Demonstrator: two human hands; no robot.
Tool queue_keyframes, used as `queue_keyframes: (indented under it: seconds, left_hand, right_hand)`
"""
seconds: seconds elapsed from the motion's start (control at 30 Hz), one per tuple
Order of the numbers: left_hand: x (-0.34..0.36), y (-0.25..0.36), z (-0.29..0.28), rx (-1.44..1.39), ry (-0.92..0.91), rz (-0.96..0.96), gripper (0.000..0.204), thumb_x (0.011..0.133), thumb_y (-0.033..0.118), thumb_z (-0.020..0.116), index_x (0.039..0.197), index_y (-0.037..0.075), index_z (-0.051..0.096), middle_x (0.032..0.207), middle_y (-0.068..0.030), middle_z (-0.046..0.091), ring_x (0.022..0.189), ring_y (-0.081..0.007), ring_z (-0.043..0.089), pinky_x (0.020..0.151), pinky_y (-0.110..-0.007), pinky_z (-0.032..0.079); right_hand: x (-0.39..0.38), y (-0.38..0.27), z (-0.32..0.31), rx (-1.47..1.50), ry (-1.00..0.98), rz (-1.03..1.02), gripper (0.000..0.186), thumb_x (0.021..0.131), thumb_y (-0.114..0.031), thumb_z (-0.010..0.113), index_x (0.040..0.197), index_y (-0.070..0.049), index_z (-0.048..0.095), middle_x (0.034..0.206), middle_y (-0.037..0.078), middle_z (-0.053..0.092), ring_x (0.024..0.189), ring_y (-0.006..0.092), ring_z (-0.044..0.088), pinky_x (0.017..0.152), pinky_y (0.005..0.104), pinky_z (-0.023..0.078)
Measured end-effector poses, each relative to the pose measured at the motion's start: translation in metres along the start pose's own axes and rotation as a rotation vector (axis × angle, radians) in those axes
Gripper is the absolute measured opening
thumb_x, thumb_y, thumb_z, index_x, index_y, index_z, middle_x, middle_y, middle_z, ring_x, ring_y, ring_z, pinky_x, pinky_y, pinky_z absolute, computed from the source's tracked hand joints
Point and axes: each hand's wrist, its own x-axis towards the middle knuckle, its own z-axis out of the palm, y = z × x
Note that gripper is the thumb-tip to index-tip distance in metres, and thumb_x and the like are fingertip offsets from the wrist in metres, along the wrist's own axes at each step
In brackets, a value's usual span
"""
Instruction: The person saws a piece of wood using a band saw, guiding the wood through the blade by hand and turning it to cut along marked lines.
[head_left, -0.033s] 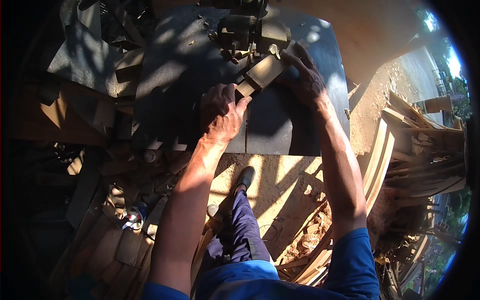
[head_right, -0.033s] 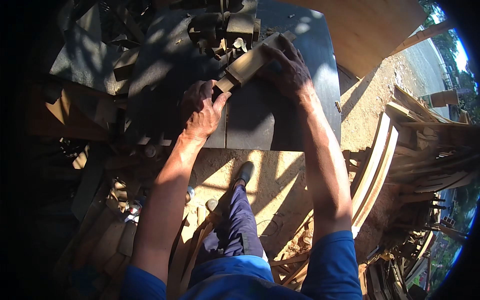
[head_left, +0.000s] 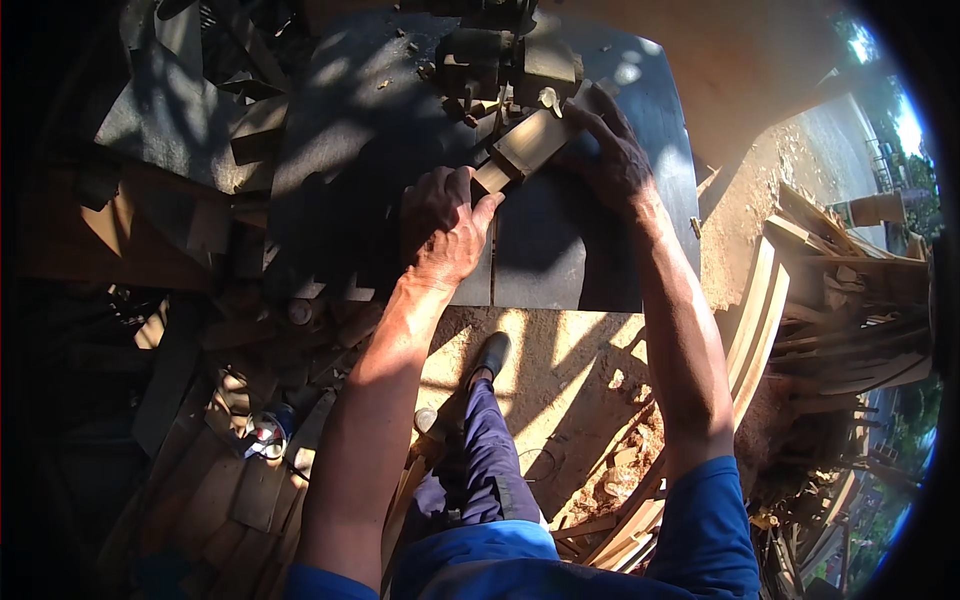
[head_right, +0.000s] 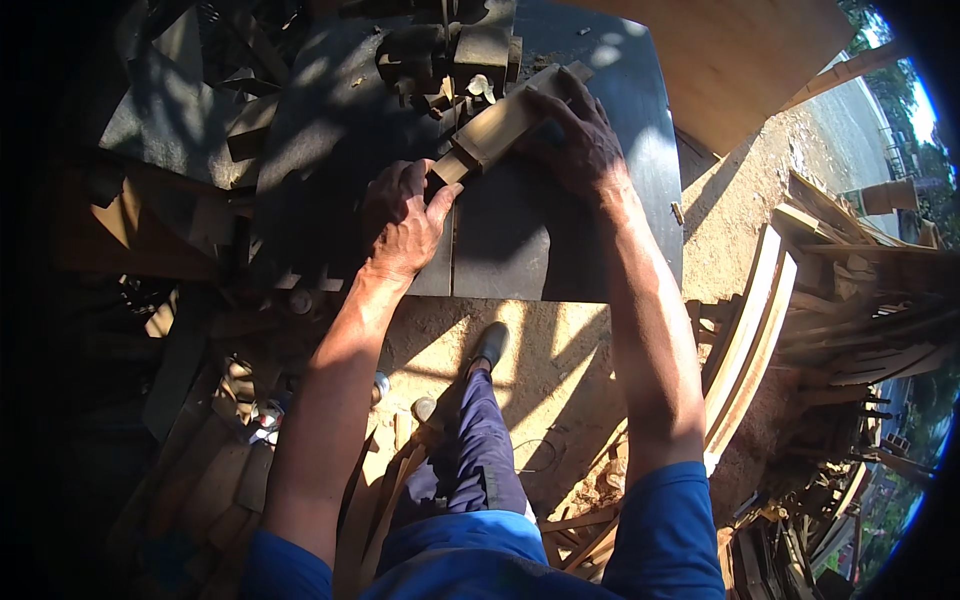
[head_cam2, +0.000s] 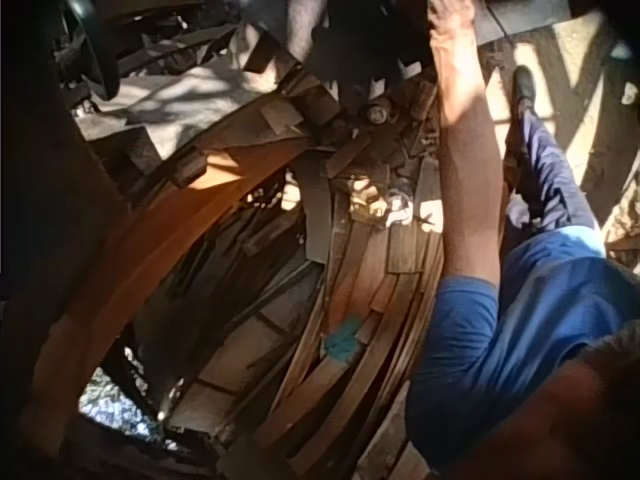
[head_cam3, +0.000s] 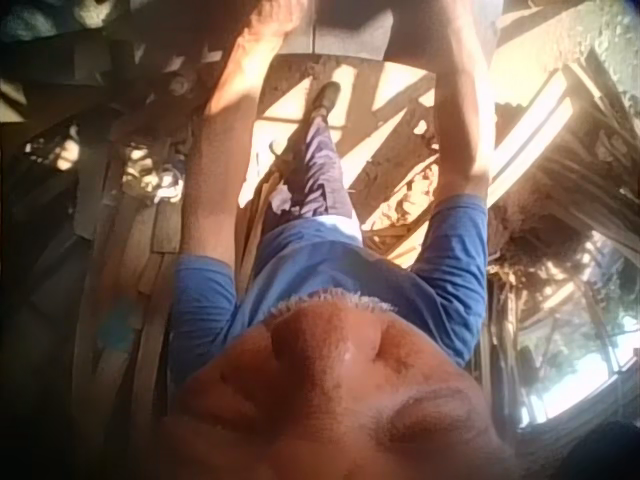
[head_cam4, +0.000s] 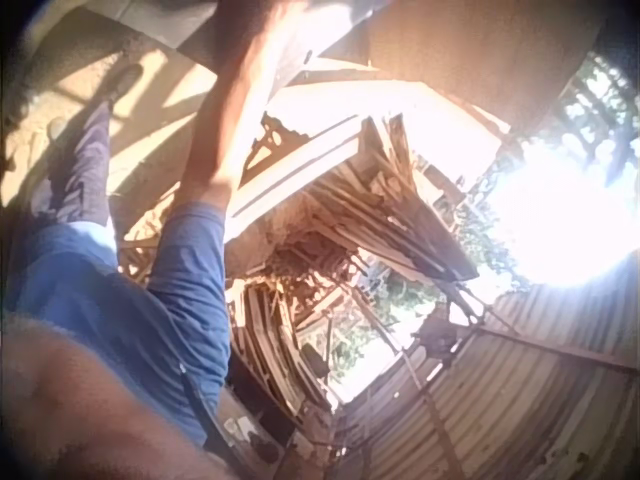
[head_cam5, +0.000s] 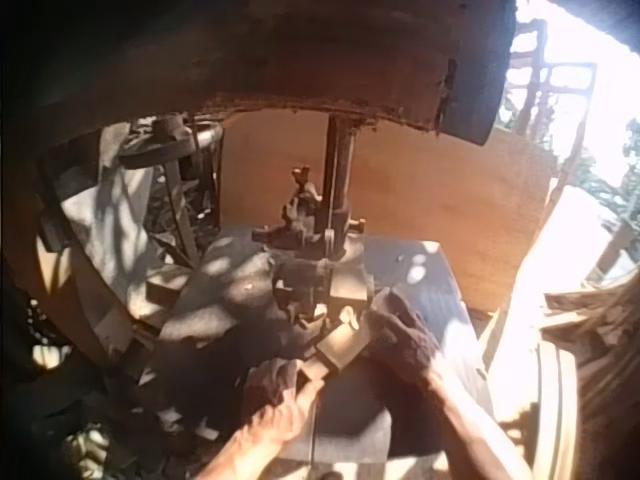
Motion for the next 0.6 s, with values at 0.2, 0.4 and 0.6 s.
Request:
queue_keyframes:
  seconds: [0.2, 0.4, 0.6]
  left_hand:
    - [0.0019, 0.0014, -0.0046, -0.013, -0.039, -0.026, 0.042, 0.087, 0.036, 0.079, 0.110, 0.003, 0.066, 0.093, -0.0110, 0.067, 0.087, -0.0305, 0.066, 0.078, -0.043, 0.052]
    - [0.0039, 0.0003, -0.0024, -0.003, -0.036, -0.023, 0.041, 0.088, 0.035, 0.078, 0.111, 0.003, 0.067, 0.089, -0.0087, 0.065, 0.083, -0.0274, 0.066, 0.077, -0.041, 0.052]
    - [0.0029, -0.0009, -0.0005, -0.009, -0.031, -0.033, 0.042, 0.086, 0.041, 0.079, 0.103, 0.006, 0.064, 0.092, -0.0093, 0.063, 0.088, -0.0278, 0.064, 0.076, -0.042, 0.051]
  right_hand:
    - [0.0006, 0.0012, 0.0023, -0.003, 0.010, 0.007, 0.067, 0.081, -0.049, 0.082, 0.142, -0.032, 0.061, 0.163, 0.017, 0.036, 0.147, 0.0409, 0.038, 0.118, 0.0505, 0.039]
    - [0.0032, 0.0011, 0.0001, -0.014, 0.025, -0.005, 0.065, 0.081, -0.049, 0.082, 0.141, -0.032, 0.062, 0.162, 0.016, 0.037, 0.147, 0.0411, 0.038, 0.118, 0.0508, 0.040]
    - [0.0025, 0.0016, 0.0024, 0.011, 0.028, -0.007, 0.064, 0.081, -0.048, 0.082, 0.141, -0.032, 0.062, 0.162, 0.017, 0.038, 0.146, 0.0422, 0.039, 0.118, 0.0508, 0.040]
